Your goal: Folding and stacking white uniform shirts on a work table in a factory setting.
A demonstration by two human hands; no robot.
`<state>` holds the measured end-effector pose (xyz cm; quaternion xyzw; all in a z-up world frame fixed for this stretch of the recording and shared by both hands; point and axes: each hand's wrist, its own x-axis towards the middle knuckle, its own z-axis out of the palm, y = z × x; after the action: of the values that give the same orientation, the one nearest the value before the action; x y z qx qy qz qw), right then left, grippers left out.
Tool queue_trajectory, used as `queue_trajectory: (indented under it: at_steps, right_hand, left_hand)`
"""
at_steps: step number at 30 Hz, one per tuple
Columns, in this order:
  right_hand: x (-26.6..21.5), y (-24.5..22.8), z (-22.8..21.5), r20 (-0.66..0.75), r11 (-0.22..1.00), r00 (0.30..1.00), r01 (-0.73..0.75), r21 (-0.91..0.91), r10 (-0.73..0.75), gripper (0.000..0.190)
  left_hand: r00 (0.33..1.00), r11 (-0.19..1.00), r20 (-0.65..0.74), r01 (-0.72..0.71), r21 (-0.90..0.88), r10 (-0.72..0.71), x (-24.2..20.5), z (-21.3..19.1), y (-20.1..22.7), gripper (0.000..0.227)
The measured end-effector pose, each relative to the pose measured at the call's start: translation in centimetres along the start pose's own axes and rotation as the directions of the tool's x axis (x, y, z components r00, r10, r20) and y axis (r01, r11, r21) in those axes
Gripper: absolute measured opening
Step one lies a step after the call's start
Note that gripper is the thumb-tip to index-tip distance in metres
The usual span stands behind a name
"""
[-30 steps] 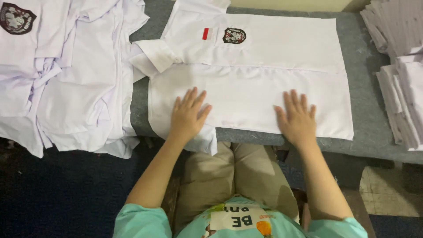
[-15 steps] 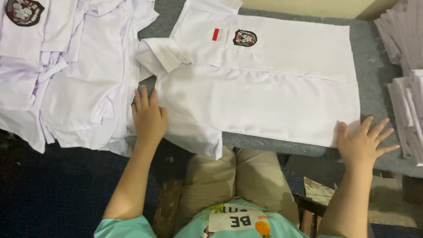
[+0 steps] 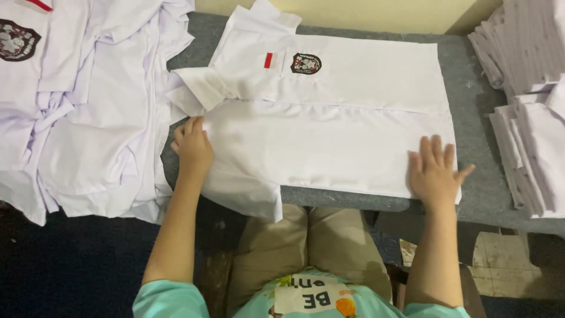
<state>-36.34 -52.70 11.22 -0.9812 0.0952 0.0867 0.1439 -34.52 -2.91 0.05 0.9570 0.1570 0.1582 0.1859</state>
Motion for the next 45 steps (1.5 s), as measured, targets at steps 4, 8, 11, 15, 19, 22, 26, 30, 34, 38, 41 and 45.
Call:
queue_trajectory:
  at_steps: [4, 8, 11, 15, 19, 22, 26, 30, 34, 38, 41, 45]
  right_hand:
    - [1.4, 4.9, 0.8, -0.052, 0.984, 0.986, -0.155, 0.088, 0.160, 0.062]
    - [1.5, 5.8, 1.5, -0.096, 0.988, 0.987, -0.120, 0.096, 0.130, 0.061]
    - [1.4, 6.1, 1.7, -0.130, 0.991, 0.987, -0.083, 0.105, 0.097, 0.061]
    - [1.8, 6.7, 2.1, -0.134, 0.991, 0.986, -0.085, 0.102, 0.098, 0.060]
    - [1.7, 6.6, 2.0, -0.118, 0.992, 0.988, -0.092, 0.085, 0.102, 0.061]
    - [1.4, 6.4, 2.0, -0.147, 0.992, 0.986, -0.064, 0.108, 0.080, 0.062]
    - [1.1, 6.0, 1.9, -0.147, 0.992, 0.987, -0.055, 0.109, 0.071, 0.061]
    - [1.1, 6.4, 2.1, -0.164, 0.993, 0.984, -0.052, 0.102, 0.069, 0.062]
    - [1.3, 6.4, 2.2, -0.177, 0.994, 0.982, -0.057, 0.089, 0.072, 0.062]
    - [1.1, 6.3, 2.4, -0.194, 0.995, 0.979, -0.037, 0.093, 0.055, 0.062]
    - [1.2, 7.0, 3.1, -0.294, 0.995, 0.956, 0.045, 0.089, -0.017, 0.062]
    - [1.2, 7.3, 3.3, -0.302, 0.996, 0.953, 0.050, 0.077, -0.025, 0.060]
  left_hand:
    - [0.934, 0.971, -0.345, -0.157, -0.178, 0.088, -0.7, 0.2, -2.0, 0.047]
    - [0.962, 0.989, -0.274, -0.049, -0.140, 0.009, 0.5, 0.1, -3.0, 0.031]
    - [0.976, 0.975, -0.013, 0.219, 0.046, -0.218, 0.6, -2.1, -2.3, 0.036]
    - [0.961, 0.938, 0.042, 0.277, -0.209, -0.275, 1.2, -3.0, -2.6, 0.036]
    - [0.889, 0.713, 0.179, 0.448, -0.540, -0.422, 0.9, -5.7, -1.2, 0.023]
    - [0.872, 0.599, 0.279, 0.481, -0.640, -0.402, 1.8, -4.5, -3.5, 0.031]
    - [0.920, 0.709, 0.147, 0.376, -0.597, -0.364, 0.5, -5.7, -2.1, 0.022]
    - [0.927, 0.777, 0.037, 0.334, -0.534, -0.373, -0.1, -5.3, -2.6, 0.016]
    - [0.926, 0.777, 0.184, 0.377, -0.505, -0.330, -0.9, -7.2, -2.2, 0.031]
    - [0.927, 0.729, 0.211, 0.375, -0.572, -0.312, -0.8, -6.8, -2.9, 0.019]
    - [0.912, 0.719, 0.244, 0.411, -0.560, -0.331, 0.3, -6.9, -2.6, 0.021]
    - [0.821, 0.528, 0.447, 0.570, -0.629, -0.354, 2.3, -9.3, -0.1, 0.040]
